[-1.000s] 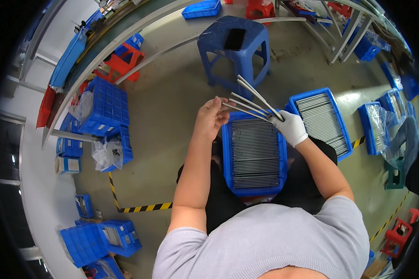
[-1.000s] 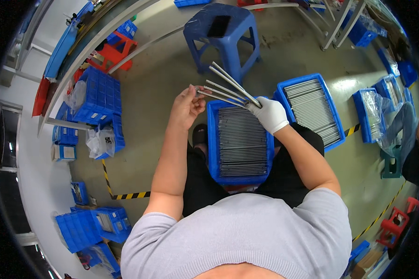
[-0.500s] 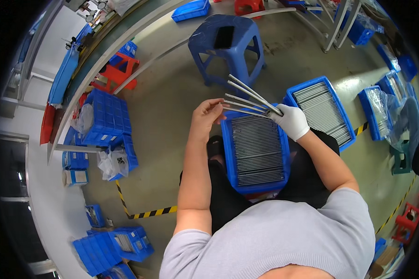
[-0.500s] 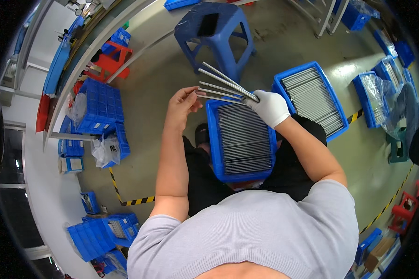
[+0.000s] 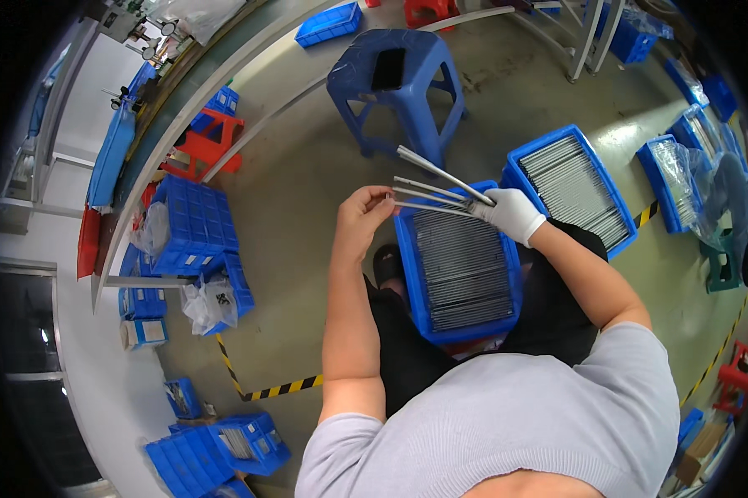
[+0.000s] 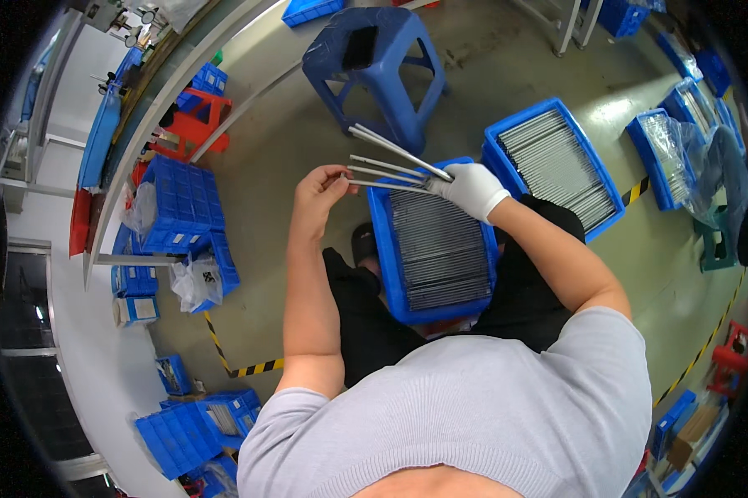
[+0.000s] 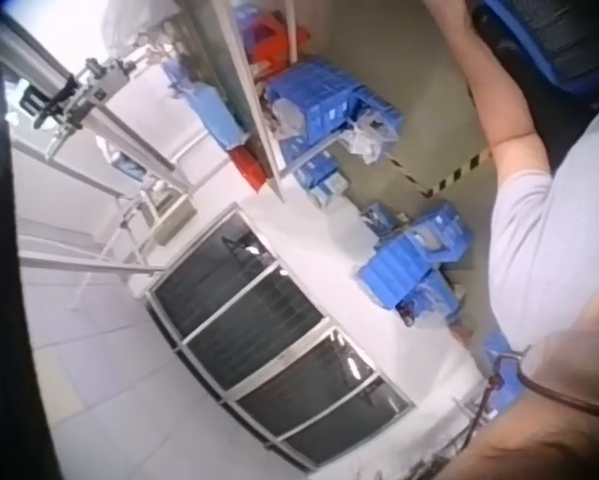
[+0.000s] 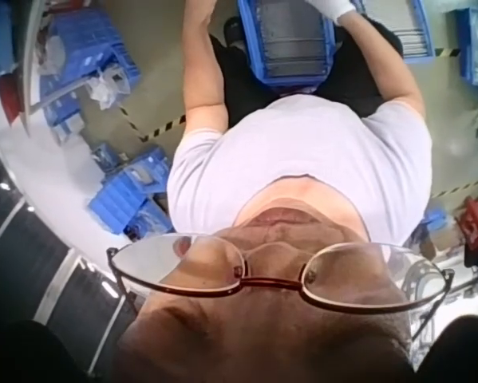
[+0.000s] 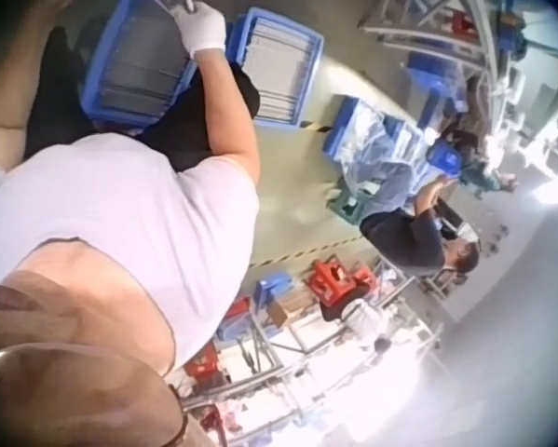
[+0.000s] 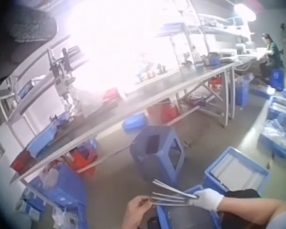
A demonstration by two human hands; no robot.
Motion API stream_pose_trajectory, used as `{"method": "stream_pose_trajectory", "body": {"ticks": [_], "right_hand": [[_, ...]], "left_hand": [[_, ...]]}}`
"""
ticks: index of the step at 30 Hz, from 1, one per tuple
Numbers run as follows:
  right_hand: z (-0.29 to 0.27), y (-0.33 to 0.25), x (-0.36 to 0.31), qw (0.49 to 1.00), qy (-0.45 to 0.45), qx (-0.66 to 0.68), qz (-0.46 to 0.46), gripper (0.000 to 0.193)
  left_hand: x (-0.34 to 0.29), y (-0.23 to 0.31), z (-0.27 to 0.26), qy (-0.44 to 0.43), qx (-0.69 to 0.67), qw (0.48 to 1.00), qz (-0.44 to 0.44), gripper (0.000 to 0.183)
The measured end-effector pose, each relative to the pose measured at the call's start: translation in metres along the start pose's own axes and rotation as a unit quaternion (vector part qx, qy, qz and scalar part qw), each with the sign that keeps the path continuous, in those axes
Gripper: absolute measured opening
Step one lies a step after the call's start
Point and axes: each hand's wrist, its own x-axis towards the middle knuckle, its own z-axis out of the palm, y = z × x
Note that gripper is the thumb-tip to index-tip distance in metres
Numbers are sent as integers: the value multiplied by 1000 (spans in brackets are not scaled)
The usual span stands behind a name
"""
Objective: Sorting and organizing long metal rods into blue storage crates.
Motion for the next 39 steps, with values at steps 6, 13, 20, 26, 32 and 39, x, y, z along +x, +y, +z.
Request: {"method": "stream_pose_trajectory", "body": {"ticks": [6, 13, 20, 26, 32, 39], "right_hand": [[-3, 0, -9, 970, 159, -159, -92, 36], [2, -9, -6, 983, 101, -135, -75, 39], [0, -11, -7, 979, 116, -150, -74, 37], [-3, -12, -11, 968, 157, -168, -105, 36], [1, -10, -9, 982, 102, -140, -71, 36], [2, -7, -8, 953, 194, -188, -137, 35]], "left_hand": [[1, 4, -34, 131, 31, 990, -45, 22], [6, -4, -3, 19, -61, 998, 21, 22], [6, -9, -2, 4, -67, 998, -5, 21], [4, -7, 2, 7, -49, 999, -8, 21], [3, -4, 5, -1, -74, 996, -52, 20], [4, -6, 11, 28, -50, 997, -52, 18]]}}
